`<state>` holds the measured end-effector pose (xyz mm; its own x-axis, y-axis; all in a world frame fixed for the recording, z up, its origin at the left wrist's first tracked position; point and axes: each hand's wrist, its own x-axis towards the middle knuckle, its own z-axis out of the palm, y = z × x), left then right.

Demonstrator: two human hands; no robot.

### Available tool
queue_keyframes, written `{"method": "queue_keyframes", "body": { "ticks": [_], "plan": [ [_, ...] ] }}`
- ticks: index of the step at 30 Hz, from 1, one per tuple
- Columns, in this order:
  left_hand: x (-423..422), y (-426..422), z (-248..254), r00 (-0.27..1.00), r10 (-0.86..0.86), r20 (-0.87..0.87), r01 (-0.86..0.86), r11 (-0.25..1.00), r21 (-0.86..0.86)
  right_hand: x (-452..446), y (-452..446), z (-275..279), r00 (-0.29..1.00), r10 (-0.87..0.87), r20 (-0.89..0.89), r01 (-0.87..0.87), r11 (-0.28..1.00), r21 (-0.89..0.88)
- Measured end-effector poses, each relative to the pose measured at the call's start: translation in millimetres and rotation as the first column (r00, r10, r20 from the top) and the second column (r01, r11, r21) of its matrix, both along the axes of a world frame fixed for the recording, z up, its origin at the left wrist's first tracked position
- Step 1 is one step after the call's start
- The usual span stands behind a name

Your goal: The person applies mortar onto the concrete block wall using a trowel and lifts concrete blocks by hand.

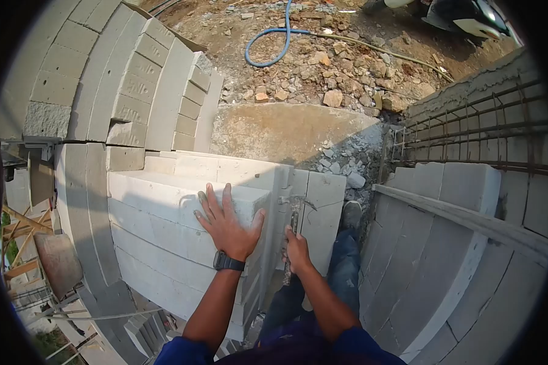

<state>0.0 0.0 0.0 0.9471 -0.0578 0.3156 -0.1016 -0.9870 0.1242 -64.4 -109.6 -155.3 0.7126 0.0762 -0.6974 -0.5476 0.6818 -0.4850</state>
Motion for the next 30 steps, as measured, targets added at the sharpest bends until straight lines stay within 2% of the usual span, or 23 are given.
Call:
{"method": "queue_keyframes", "body": {
  "ticks": [2, 3, 9, 12, 18, 24, 26, 28, 29, 30],
  "plan": [
    [-73.3, 12.1, 2.3, 0.999, 0.016, -0.031, -0.016, 1.0, 0.008, -45.6, 0.2, 4.1, 0.997, 0.021, -0.068, -0.017, 0.998, 0.064],
    [-65.6, -9.5, 5.7, 0.936, 0.002, -0.352, -0.002, 1.0, 0.001, -80.8, -21.6, 24.4, 0.914, 0.035, -0.405, -0.002, 0.997, 0.082],
    [-72.7, -18.7, 14.7, 0.857, 0.036, -0.513, -0.027, 0.999, 0.025, -86.3, -30.3, 30.0, 0.799, 0.1, -0.594, -0.056, 0.994, 0.092],
    [-69.7, -16.7, 17.6, 0.828, 0.053, -0.559, -0.039, 0.999, 0.037, -73.2, -33.1, 36.7, 0.792, 0.131, -0.596, -0.118, 0.991, 0.061],
    [-69.4, -14.7, 14.2, 0.81, 0.068, -0.582, -0.052, 0.998, 0.045, -69.4, -25.8, 36.7, 0.737, 0.112, -0.666, -0.115, 0.993, 0.04],
    [-72.1, -14.2, 14.7, 0.793, 0.108, -0.599, -0.081, 0.994, 0.072, -70.7, -32.1, 34.2, 0.747, 0.157, -0.646, -0.102, 0.987, 0.122],
    [-72.5, -15.1, 13.0, 0.801, 0.118, -0.587, -0.096, 0.993, 0.07, -72.4, -24.6, 30.4, 0.761, 0.135, -0.634, -0.045, 0.987, 0.156],
    [-75.2, -14.1, 7.9, 0.817, 0.102, -0.567, -0.11, 0.994, 0.02, -79.8, -23.7, 31.7, 0.758, 0.089, -0.647, -0.015, 0.993, 0.119],
    [-76.2, -15.5, 4.8, 0.811, 0.102, -0.576, -0.124, 0.992, 0.001, -80.8, -24.9, 31.6, 0.728, 0.093, -0.679, 0.039, 0.983, 0.177],
    [-78.4, -15.6, 6.4, 0.804, 0.108, -0.585, -0.14, 0.99, -0.01, -82.1, -25.0, 31.4, 0.725, 0.097, -0.682, 0.022, 0.986, 0.164]
  ]
}}
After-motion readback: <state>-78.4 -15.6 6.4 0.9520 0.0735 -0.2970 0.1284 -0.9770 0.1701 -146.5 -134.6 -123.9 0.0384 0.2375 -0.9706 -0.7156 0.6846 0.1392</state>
